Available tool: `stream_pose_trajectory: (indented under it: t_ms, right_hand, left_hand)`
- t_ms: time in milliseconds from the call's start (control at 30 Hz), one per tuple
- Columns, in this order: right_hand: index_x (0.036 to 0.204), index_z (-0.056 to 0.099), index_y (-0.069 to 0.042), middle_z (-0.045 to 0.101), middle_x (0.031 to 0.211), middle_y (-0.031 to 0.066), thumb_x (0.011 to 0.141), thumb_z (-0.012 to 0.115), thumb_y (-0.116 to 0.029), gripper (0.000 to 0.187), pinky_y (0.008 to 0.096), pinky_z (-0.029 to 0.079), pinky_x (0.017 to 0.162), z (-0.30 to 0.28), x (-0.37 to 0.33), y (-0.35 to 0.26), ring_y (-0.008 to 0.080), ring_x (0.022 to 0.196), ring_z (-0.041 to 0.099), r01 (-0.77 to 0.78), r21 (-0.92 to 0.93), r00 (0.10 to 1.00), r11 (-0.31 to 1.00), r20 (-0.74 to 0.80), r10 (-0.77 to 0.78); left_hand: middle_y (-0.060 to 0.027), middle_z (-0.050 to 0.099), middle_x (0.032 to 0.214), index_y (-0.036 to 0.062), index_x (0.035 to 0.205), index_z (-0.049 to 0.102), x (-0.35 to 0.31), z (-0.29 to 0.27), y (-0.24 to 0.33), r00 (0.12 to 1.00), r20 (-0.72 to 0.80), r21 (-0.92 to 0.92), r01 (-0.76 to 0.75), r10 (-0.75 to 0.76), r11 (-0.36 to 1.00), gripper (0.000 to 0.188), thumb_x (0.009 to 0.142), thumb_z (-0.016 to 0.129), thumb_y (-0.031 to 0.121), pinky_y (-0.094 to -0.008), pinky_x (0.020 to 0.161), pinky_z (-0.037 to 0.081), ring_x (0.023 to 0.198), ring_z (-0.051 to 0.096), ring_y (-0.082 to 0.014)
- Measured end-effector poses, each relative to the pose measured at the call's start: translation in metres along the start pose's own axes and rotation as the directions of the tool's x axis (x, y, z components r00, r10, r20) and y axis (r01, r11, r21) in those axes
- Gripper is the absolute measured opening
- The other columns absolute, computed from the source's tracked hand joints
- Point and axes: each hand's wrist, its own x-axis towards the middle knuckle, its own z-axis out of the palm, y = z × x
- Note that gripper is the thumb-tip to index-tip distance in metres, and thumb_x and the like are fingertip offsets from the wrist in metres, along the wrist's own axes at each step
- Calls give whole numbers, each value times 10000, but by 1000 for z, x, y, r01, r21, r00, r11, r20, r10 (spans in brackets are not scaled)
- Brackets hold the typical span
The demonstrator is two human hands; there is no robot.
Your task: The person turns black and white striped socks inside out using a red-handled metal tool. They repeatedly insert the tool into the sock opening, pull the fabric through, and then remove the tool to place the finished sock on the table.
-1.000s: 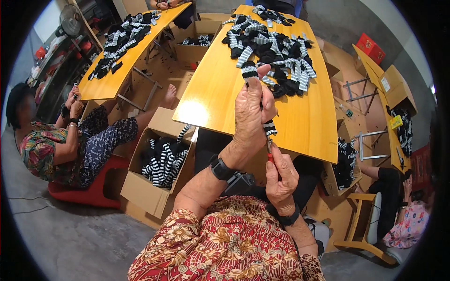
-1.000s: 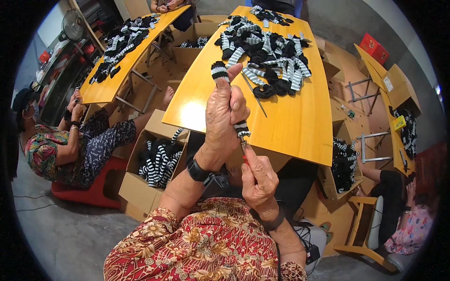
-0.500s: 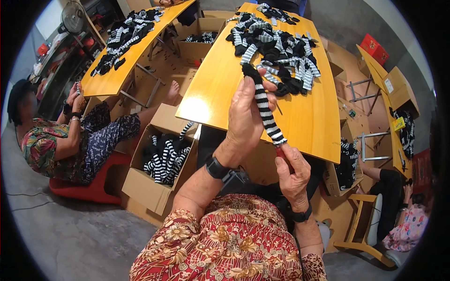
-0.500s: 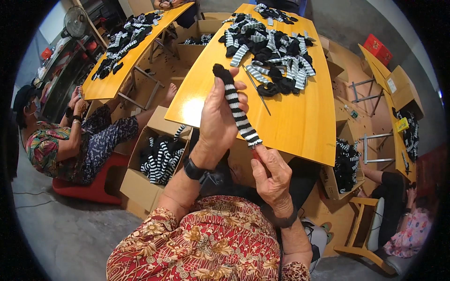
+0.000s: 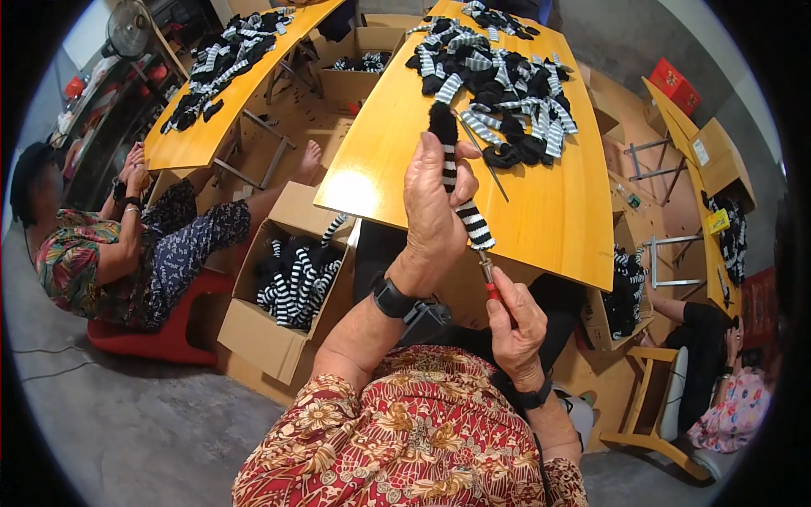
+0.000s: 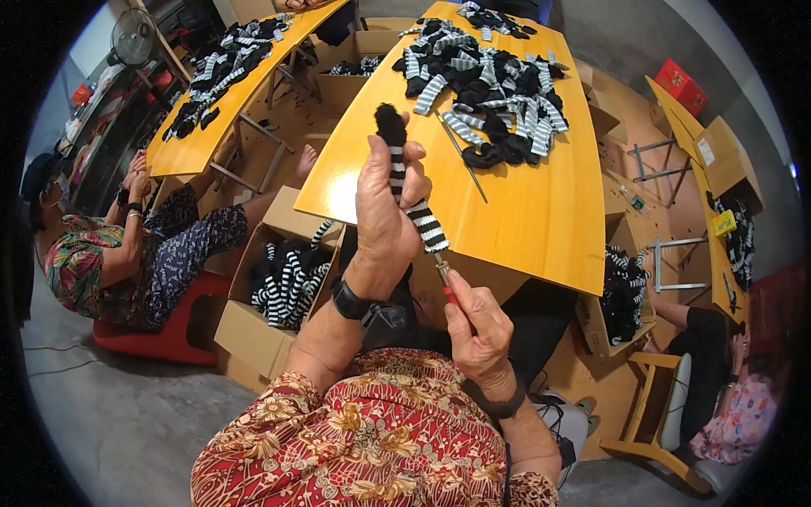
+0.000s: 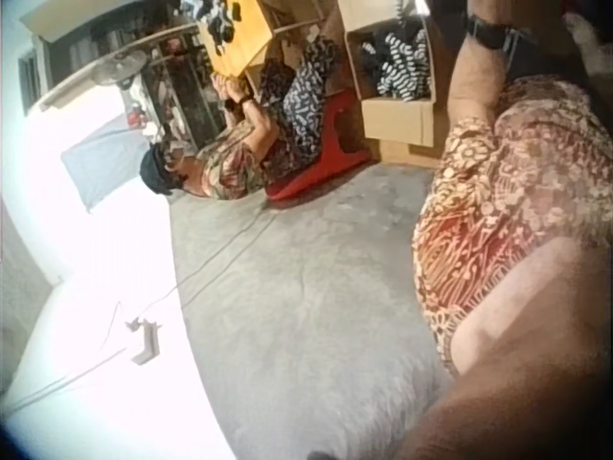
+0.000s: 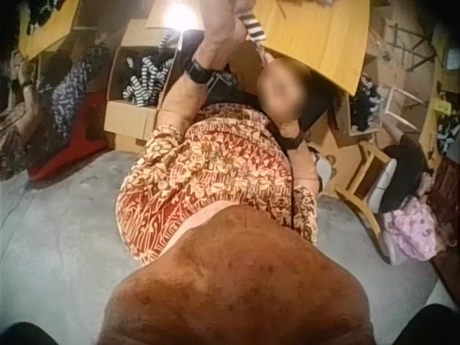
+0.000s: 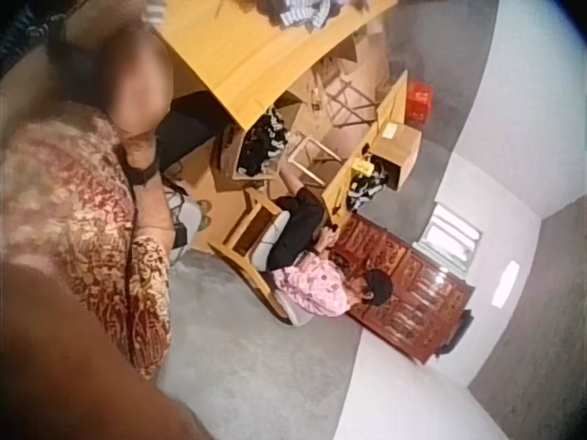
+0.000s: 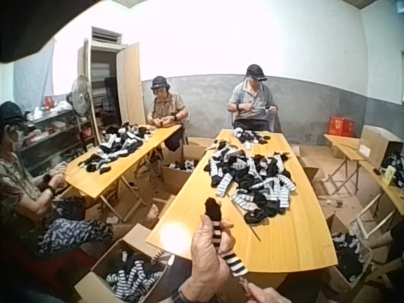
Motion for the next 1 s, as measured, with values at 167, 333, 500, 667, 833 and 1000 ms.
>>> stream_pose_trajectory:
  t_ms: [167, 333, 500, 667, 833, 1000]
  right_hand:
    - [1204, 606, 36, 656, 910, 151, 818, 597, 72, 388, 296, 501, 670, -1, 1, 7, 221, 732, 616, 81, -22, 997, 996, -12, -81]
    - [1158, 616, 40, 629, 849, 152, 828, 599, 59, 331, 309, 498, 653, 14, 12, 7, 239, 720, 618, 26, -46, 997, 999, -77, -29]
    - [1088, 622, 50, 612, 828, 153, 832, 603, 53, 256, 316, 490, 631, 20, 28, 12, 245, 695, 602, 45, -64, 993, 997, -108, -52]
    - [1066, 631, 22, 620, 811, 117, 823, 625, 41, 243, 276, 470, 597, 6, 36, 15, 186, 675, 594, -64, 64, 998, 996, -16, 65]
    - [1213, 601, 10, 620, 765, 52, 893, 576, -47, 327, 172, 350, 460, -26, 20, 24, 34, 519, 463, -502, 546, 861, 671, 247, 444]
    - [1245, 590, -1, 604, 778, 37, 916, 581, -99, 344, 173, 356, 453, -20, 10, 17, 35, 521, 460, -478, 578, 871, 661, 215, 442]
  left_hand:
    - [-45, 616, 923, 60, 1307, 459, 6, 6, 4, 999, 7, -49, -45, 46, 998, 428, 1039, 341, 373, -188, 464, 274, 482, 322, -37]
    - [-56, 624, 979, 62, 1331, 444, -3, 6, -14, 999, -8, -20, 39, -39, 999, 432, 1040, 345, 365, -173, 459, 258, 476, 309, -27]
    - [-118, 649, 940, 72, 1322, 429, -8, 3, -23, 999, -34, 75, -2, 5, 997, 401, 1044, 347, 350, -155, 442, 300, 477, 350, -5]
    - [-130, 644, 960, 65, 1346, 401, -11, -1, -17, 1000, 18, 84, 3, -5, 996, 446, 1034, 367, 382, -165, 475, 347, 512, 407, -26]
    - [-144, 630, 1074, 72, 1277, 452, 0, -1, 8, 999, -5, -24, 32, -32, 999, 426, 1000, 451, 396, -232, 689, 523, 798, 622, -140]
    - [-91, 647, 1037, 92, 1074, 512, 8, -8, 13, 997, -69, -122, 20, -29, 992, 146, 957, 572, 156, -277, 763, 543, 904, 639, -167]
